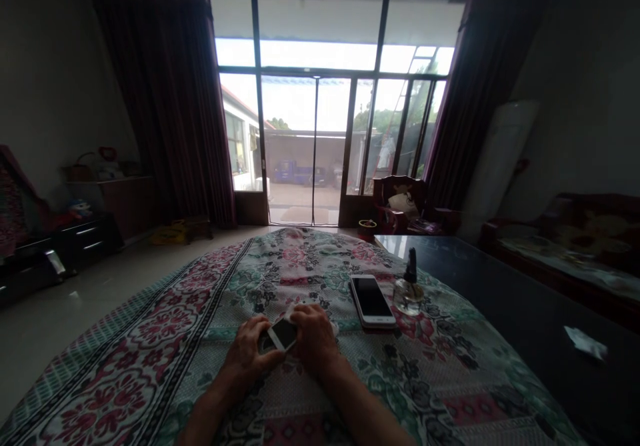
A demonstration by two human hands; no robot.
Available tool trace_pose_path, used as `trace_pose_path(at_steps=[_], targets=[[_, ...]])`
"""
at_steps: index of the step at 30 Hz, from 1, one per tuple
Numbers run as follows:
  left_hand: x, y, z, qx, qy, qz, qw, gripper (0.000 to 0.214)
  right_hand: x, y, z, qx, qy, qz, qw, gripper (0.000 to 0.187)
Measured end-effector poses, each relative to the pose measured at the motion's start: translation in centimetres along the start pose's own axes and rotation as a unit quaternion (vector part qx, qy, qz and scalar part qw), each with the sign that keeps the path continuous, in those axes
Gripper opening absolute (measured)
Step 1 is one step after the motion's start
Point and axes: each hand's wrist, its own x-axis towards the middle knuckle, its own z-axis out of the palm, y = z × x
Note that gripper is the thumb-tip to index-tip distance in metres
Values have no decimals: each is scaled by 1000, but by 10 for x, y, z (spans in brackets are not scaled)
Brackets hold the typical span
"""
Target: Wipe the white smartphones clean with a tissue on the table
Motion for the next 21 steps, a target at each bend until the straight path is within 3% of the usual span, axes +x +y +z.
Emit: trace_pose_path(at_steps=[6,10,21], targets=[[0,-2,1,8,-6,6,1000,45,7,15,-7,-35,35,73,996,33],[-1,-3,1,13,-5,9,1000,45,7,19,-6,-36,54,81,995,32],[3,-6,1,21,-8,10,1000,48,-5,-4,2,-52,-4,-36,998,25]])
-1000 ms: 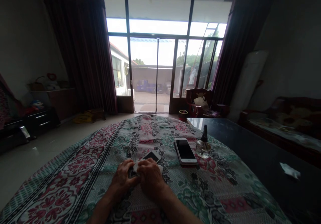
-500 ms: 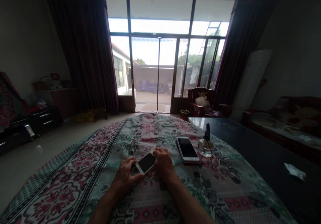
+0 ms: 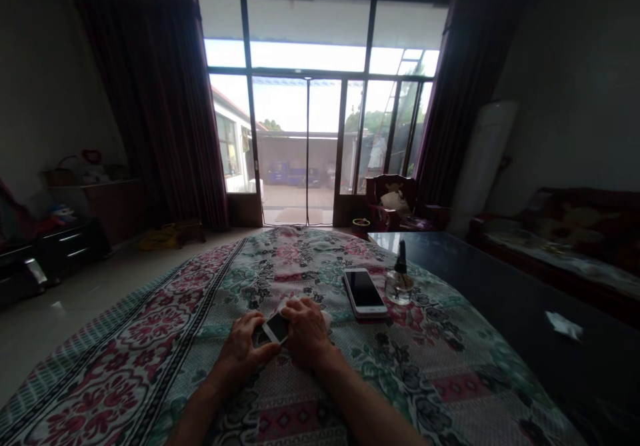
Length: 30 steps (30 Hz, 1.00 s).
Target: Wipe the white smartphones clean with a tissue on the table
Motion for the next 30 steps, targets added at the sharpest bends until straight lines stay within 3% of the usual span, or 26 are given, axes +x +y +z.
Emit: trace_pose_path(at_steps=[5,10,15,21,25,30], targets=[[1,0,1,14,-8,-5,1000,47,-15,-9,1,39,-9,-48,998,25],[-1,4,-3,17,-20,-11,1000,52,-34,2,-16,53,-31,-90,994,26],[-2,8,-4,14,-21,-14,1000,51,-28,27,-29,24,-30,-34,999,35],[-1,5,-2,10,-10,-7,1000,49,-8,47,-25,-21,-12,17,1000,39],[0,4,-2,7,-14,-2,1000,50,-7,43,-22,-40,-7,15,999,39],[-1,6,-2,11,-11,-1,1000,50,-17,27,-19,-16,-27,-38,999,34]])
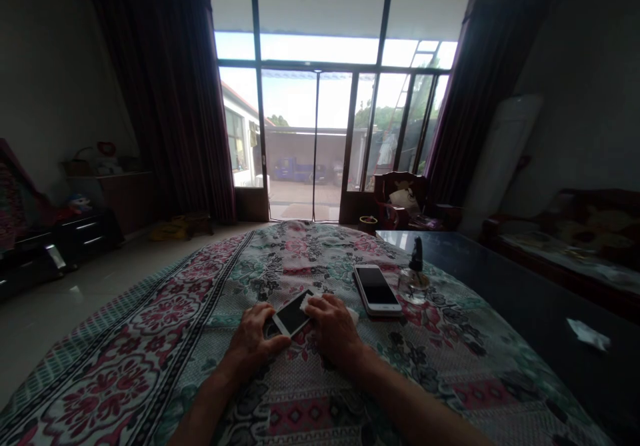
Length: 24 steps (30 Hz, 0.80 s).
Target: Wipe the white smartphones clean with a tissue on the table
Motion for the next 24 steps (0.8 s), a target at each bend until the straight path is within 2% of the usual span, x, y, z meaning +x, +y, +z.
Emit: trace_pose_path(at_steps=[9,13,16,24], targets=[[0,-2,3,-1,16,21,1000,42,2,-31,7,24,-57,-88,994,29],[1,-6,6,1,25,30,999,41,5,-36,7,39,-70,-121,989,25],[2,-7,5,5,23,26,999,42,8,-29,6,42,-60,-101,992,25],[2,1,-2,11,-5,1,1000,52,17,6,-8,0,-38,40,998,31]])
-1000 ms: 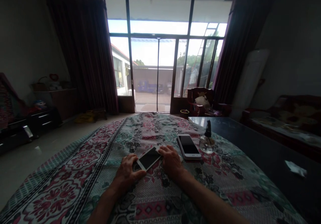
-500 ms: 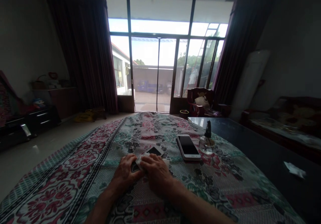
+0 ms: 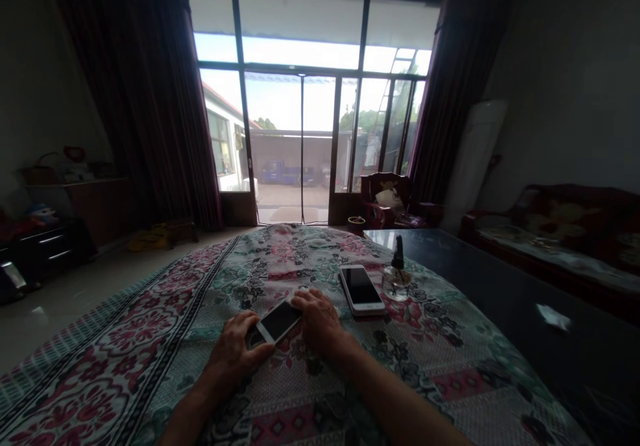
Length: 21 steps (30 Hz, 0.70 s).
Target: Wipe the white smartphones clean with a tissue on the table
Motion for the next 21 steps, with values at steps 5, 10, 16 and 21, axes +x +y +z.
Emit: trace_pose_path(at_steps=[5,10,16,21], targets=[[-1,1,1,-4,3,-3,1000,52,-3,-7,-1,-21,-10,-6,1000,33],[0,-4,6,2,13,16,1000,44,-11,-32,8,8,-32,-109,994,32],[0,-8,8,4,27,22,999,47,-6,-27,9,22,-23,-113,993,27],[-1,-6,6,-3,21,15,1000,51,5,-1,4,-11,4,-17,1000,29]])
